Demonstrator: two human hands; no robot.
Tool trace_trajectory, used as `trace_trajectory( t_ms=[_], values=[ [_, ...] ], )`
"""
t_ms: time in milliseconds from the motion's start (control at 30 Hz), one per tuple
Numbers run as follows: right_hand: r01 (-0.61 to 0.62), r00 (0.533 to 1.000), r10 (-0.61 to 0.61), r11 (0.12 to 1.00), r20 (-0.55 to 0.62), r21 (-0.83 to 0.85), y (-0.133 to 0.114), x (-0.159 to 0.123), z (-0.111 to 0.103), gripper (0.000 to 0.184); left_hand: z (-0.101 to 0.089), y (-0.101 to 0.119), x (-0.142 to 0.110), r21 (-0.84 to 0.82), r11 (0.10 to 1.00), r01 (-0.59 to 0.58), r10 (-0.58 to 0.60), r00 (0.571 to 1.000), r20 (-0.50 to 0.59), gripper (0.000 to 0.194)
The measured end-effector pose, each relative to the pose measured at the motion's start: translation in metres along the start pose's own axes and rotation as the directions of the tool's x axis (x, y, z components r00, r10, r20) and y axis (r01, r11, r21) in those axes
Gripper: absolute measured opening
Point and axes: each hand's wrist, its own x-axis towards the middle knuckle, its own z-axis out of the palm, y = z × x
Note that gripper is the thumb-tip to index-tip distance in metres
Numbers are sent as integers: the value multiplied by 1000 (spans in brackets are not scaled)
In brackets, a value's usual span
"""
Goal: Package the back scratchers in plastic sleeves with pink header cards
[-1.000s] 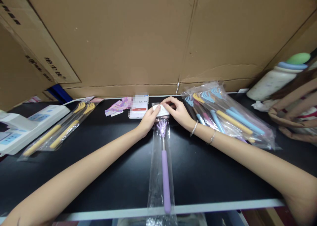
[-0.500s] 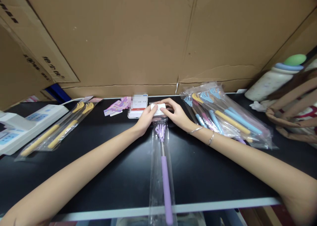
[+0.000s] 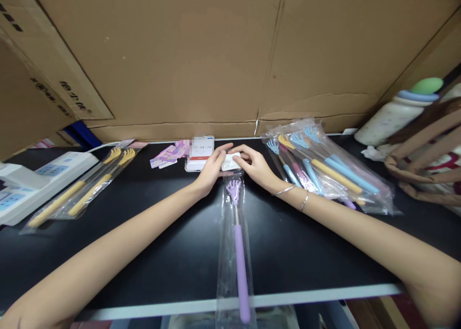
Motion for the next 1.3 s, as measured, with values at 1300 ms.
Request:
trace_trajectory(
  t_ms=[1300],
  values=[
    [45, 998, -36, 987, 61, -155, -5, -1, 1, 16, -4, -4, 4, 13, 1000, 8, -8, 999, -43, 39]
  ],
)
